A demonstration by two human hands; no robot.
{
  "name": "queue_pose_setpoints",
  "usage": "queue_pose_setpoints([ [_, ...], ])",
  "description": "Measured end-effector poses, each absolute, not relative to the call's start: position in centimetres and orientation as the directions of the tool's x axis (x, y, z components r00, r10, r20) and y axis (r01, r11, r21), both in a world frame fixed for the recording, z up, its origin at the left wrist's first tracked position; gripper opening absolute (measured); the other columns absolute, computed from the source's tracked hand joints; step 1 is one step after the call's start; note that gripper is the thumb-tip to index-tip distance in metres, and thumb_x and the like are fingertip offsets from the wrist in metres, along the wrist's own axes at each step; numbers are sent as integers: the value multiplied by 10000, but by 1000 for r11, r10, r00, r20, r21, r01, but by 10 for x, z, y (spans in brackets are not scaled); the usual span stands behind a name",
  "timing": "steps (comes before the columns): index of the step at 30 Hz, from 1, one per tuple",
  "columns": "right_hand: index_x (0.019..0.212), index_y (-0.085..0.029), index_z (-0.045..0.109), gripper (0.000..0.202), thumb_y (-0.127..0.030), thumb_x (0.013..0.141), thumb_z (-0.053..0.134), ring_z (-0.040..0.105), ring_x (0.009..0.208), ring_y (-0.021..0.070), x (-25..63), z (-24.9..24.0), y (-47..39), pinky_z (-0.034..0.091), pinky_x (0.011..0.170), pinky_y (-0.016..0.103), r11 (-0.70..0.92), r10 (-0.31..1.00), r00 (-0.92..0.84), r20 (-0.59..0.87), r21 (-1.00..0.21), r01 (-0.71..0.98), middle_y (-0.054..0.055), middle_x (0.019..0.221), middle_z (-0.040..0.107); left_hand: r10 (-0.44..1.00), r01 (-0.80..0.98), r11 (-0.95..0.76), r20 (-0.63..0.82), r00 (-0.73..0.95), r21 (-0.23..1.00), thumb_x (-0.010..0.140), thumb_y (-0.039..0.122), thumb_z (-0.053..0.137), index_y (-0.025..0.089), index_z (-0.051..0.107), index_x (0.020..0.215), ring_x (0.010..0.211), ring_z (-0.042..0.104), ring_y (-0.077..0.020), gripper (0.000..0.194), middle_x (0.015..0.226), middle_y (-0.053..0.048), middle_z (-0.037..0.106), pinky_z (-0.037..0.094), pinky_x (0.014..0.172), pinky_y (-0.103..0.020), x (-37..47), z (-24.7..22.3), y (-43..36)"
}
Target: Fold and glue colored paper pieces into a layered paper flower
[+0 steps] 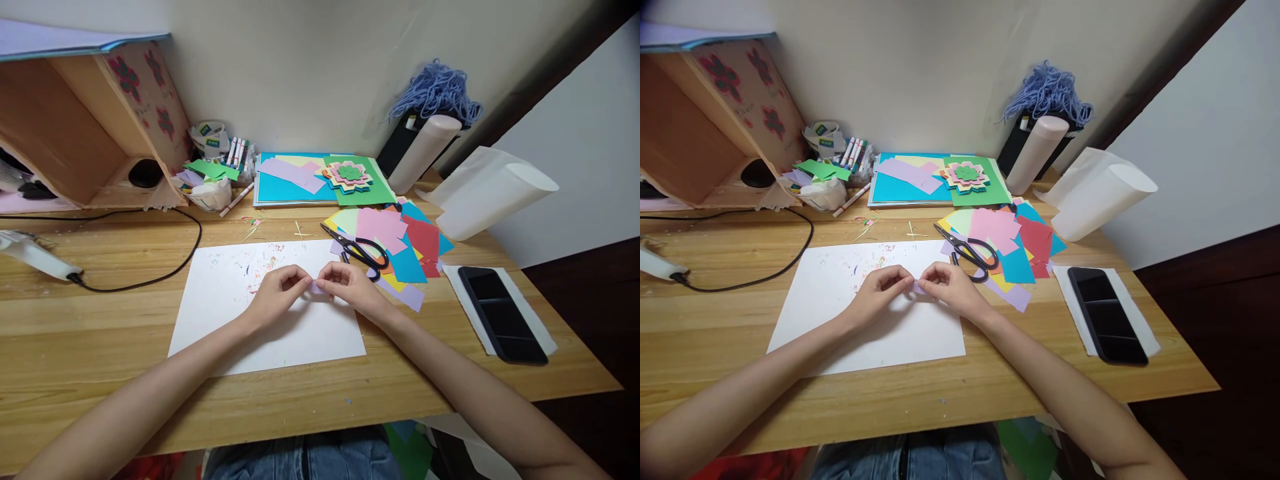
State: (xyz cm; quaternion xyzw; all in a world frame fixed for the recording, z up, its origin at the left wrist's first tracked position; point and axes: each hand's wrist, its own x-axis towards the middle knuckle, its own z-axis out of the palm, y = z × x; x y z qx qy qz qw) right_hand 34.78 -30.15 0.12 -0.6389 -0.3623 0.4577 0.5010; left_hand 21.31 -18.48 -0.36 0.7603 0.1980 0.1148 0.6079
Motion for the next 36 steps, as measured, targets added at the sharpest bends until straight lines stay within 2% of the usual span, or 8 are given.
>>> queue_pose_setpoints([
  [3, 759, -157, 576, 211, -360, 728, 620, 499, 635, 109, 352, 1, -303, 385, 588, 241, -235, 939, 269, -213, -971, 51, 8, 714, 557, 390, 178, -118, -120, 913, 977, 795, 334, 515, 143, 590, 656, 607, 493, -99, 248, 624, 7, 571, 377, 611, -236, 214, -1, -179],
  [10, 758, -161, 592, 202, -361, 736, 617, 529, 702, 125, 354, 3, -305, 403, 632, 249, -218, 950, 247, -190, -972, 92, 18, 752, 585, 277, 218, -28, -202, 939, 975, 736, 339, 584, 133, 652, 711, 619, 538, -110, 219, 663, -29, 630, 408, 616, -242, 215, 2, -170],
  [14, 764, -164, 596, 207, -368, 737, 616, 529, 690, 121, 353, 1, -305, 406, 620, 245, -217, 950, 252, -186, -971, 101, 19, 752, 587, 271, 239, -44, -219, 937, 970, 736, 311, 581, 125, 656, 708, 623, 550, -111, 202, 676, -41, 642, 414, 615, -237, 215, 2, -169],
  [23, 762, -158, 582, 219, -371, 724, 621, 510, 643, 106, 353, -3, -305, 393, 585, 237, -210, 948, 265, -179, -973, 93, 9, 720, 569, 373, 213, -69, -173, 911, 975, 740, 276, 578, 118, 626, 708, 618, 544, -99, 169, 688, -33, 634, 405, 587, -213, 215, -6, -175],
  [36, 731, -160, 567, 191, -345, 726, 613, 496, 632, 105, 351, 1, -304, 387, 582, 235, -223, 949, 249, -192, -969, 104, 5, 700, 557, 222, 247, -11, -238, 946, 969, 745, 315, 586, 125, 645, 729, 589, 511, -86, 199, 645, -7, 599, 398, 596, -220, 216, 2, -165],
])
